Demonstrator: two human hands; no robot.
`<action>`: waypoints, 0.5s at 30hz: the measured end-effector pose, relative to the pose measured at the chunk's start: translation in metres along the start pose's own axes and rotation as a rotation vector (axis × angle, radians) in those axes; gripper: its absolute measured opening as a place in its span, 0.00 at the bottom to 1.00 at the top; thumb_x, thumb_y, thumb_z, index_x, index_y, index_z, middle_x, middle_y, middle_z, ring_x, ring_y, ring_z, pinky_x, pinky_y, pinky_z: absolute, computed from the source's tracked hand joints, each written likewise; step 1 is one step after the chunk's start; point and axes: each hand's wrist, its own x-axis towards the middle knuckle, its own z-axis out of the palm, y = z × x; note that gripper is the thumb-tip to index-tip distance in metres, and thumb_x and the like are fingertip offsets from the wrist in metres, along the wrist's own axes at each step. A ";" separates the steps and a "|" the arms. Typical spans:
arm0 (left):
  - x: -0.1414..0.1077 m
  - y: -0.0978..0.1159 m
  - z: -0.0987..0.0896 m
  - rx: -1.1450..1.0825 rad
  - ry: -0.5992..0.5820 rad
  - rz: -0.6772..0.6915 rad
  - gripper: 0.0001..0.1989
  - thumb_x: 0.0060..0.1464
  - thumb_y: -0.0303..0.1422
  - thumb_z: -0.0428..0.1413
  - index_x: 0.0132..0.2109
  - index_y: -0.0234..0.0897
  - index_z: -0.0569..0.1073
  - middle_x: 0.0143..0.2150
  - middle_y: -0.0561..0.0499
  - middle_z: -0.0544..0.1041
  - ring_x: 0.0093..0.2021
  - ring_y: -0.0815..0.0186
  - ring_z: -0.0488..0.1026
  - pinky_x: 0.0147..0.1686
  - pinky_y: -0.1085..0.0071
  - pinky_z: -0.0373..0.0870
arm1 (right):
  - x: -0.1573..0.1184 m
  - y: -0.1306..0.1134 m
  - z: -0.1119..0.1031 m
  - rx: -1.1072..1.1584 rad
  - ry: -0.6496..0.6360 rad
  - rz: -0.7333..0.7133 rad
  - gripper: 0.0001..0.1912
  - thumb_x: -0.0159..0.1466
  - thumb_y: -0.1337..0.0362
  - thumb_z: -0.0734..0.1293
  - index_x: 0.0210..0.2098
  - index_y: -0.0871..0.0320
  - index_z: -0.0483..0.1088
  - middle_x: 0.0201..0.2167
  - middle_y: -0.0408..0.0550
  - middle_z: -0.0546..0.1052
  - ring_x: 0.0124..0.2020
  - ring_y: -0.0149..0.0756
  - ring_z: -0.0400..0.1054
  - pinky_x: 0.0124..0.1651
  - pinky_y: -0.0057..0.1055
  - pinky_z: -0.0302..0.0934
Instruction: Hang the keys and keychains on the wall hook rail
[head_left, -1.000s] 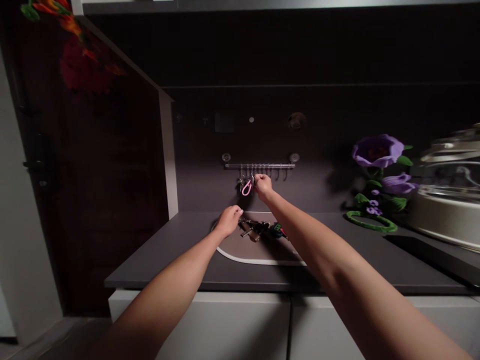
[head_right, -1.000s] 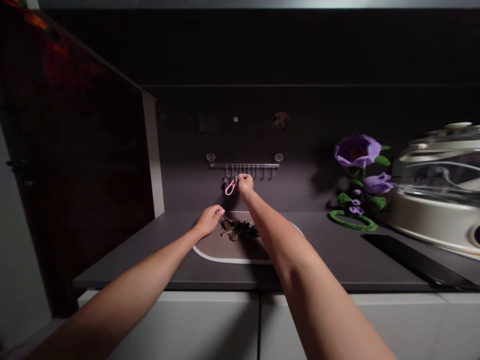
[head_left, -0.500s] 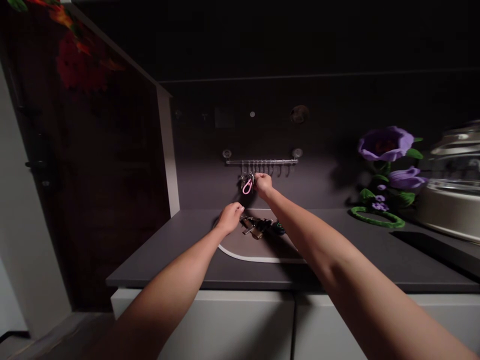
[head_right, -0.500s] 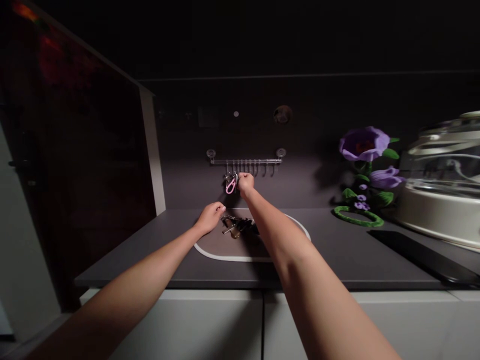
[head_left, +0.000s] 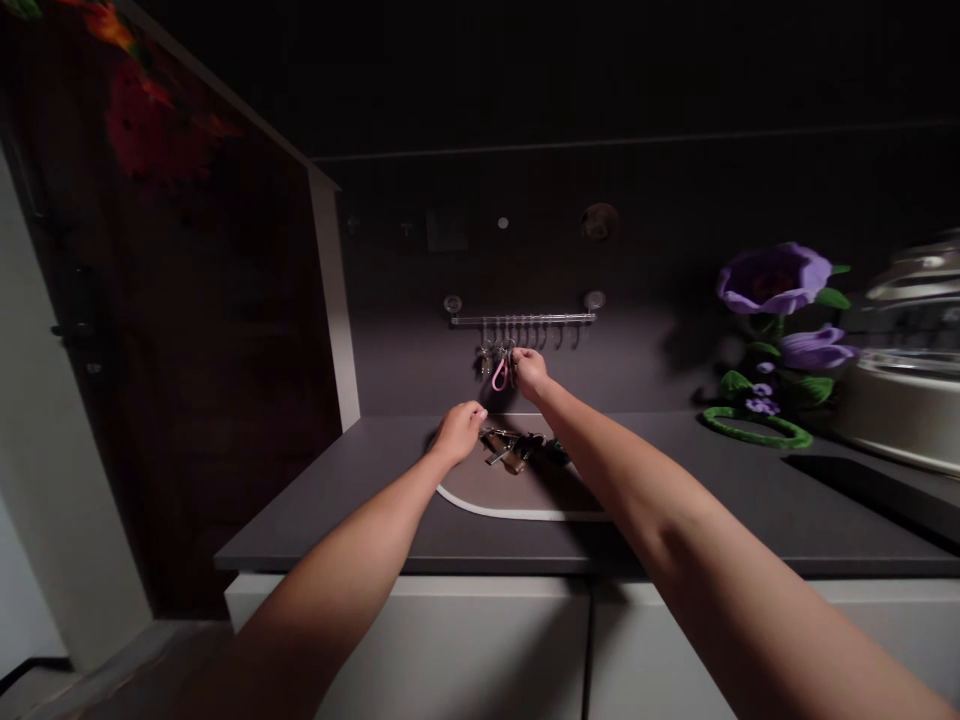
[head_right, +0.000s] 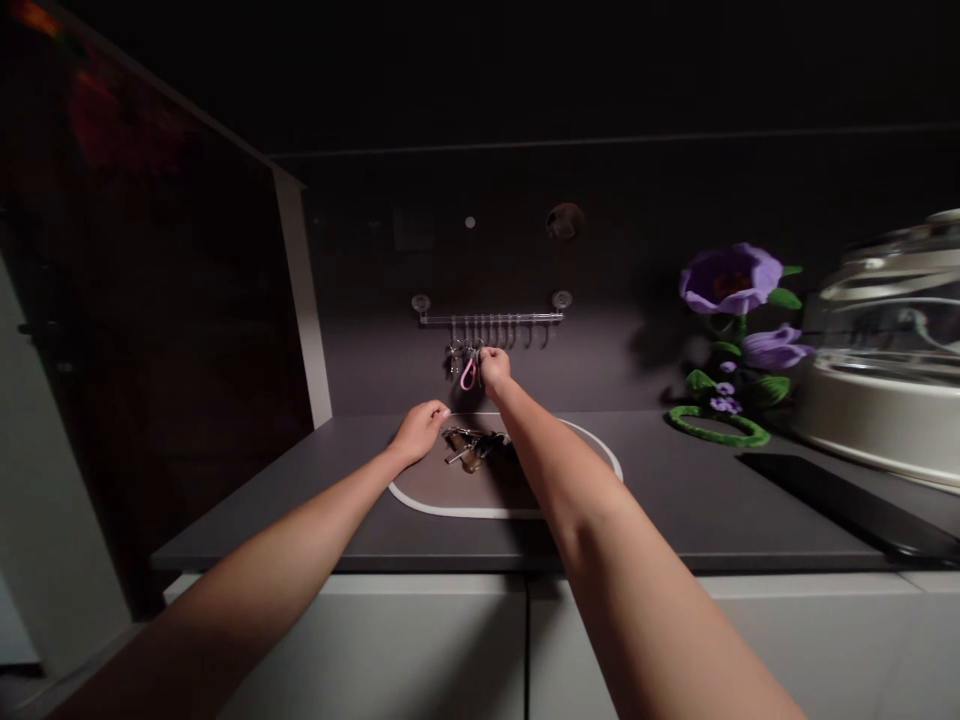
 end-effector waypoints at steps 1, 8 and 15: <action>0.000 0.000 0.000 0.001 0.002 0.002 0.10 0.55 0.32 0.46 0.32 0.35 0.71 0.28 0.51 0.72 0.31 0.68 0.66 0.33 0.72 0.60 | -0.001 0.000 -0.001 0.007 0.006 0.018 0.09 0.59 0.71 0.56 0.22 0.59 0.59 0.12 0.36 0.60 0.13 0.22 0.54 0.18 0.20 0.54; 0.000 -0.001 -0.001 -0.002 0.005 0.012 0.10 0.55 0.31 0.46 0.32 0.35 0.70 0.29 0.51 0.72 0.31 0.68 0.66 0.35 0.72 0.61 | -0.010 -0.006 -0.007 0.045 -0.020 0.104 0.05 0.60 0.71 0.56 0.28 0.59 0.61 0.20 0.37 0.64 0.18 0.20 0.57 0.24 0.19 0.54; -0.001 0.004 -0.005 -0.027 -0.004 -0.007 0.09 0.55 0.29 0.45 0.33 0.35 0.70 0.29 0.51 0.72 0.31 0.68 0.67 0.35 0.72 0.61 | -0.015 -0.009 -0.015 -0.131 0.029 0.087 0.10 0.56 0.67 0.62 0.38 0.58 0.64 0.33 0.45 0.70 0.27 0.24 0.61 0.31 0.23 0.58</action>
